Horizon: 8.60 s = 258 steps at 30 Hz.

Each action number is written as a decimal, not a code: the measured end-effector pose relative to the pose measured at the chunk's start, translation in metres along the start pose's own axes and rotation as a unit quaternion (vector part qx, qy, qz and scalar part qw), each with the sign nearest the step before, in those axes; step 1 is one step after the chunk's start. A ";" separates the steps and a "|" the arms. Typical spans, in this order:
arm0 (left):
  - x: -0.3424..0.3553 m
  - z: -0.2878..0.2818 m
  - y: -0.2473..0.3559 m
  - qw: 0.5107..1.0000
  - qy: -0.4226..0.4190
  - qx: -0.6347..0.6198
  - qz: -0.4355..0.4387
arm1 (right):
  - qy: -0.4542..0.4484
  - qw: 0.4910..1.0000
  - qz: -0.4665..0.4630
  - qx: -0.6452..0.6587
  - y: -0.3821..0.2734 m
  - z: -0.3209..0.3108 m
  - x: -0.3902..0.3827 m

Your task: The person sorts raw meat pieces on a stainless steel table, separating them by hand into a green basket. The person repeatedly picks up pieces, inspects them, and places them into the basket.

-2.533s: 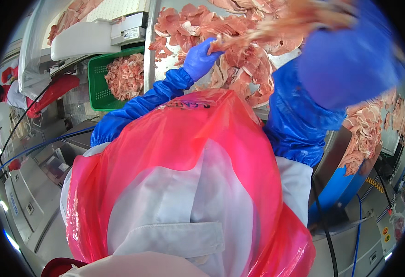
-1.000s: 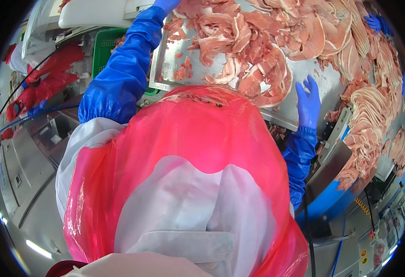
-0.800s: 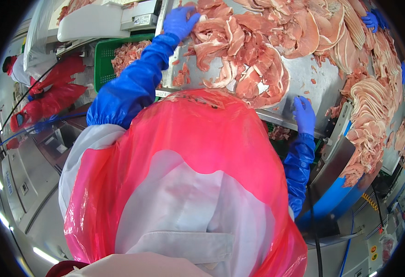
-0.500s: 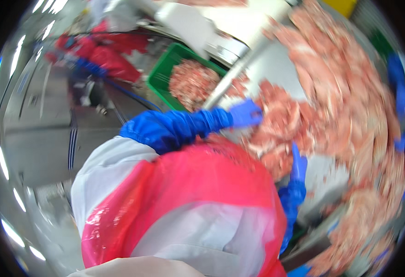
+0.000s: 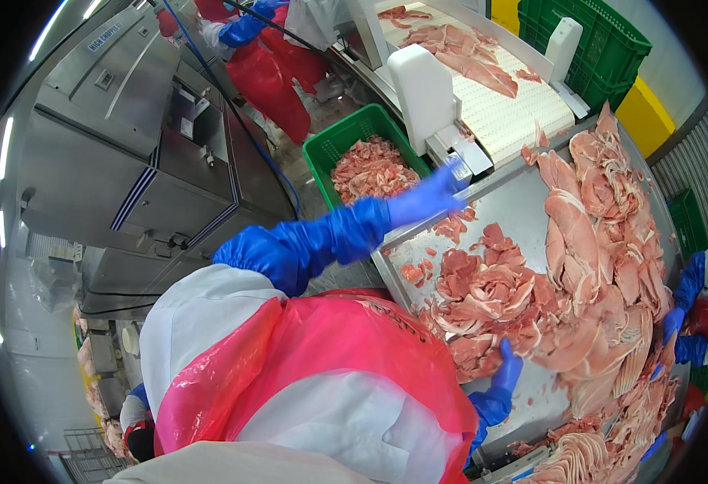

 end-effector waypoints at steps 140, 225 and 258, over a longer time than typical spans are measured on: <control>0.005 0.184 -0.085 0.767 -0.353 0.430 0.320 | 0.538 0.677 -0.301 -0.402 -0.193 -0.027 -0.053; -0.042 0.172 -0.009 0.973 -0.209 0.097 0.029 | 0.156 0.933 -0.318 0.064 -0.122 0.061 -0.108; -0.078 0.126 -0.125 0.813 -0.219 0.512 0.169 | 0.411 0.714 -0.383 -0.418 -0.191 0.007 0.007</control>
Point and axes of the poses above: each hand's wrist, its own x-axis towards the middle knuckle, its own z-axis out of the palm, y = z × x, the point moved 10 cm from there along x, towards the middle knuckle, and after that the axes turned 12 degrees about z, right-handed, at the moved point
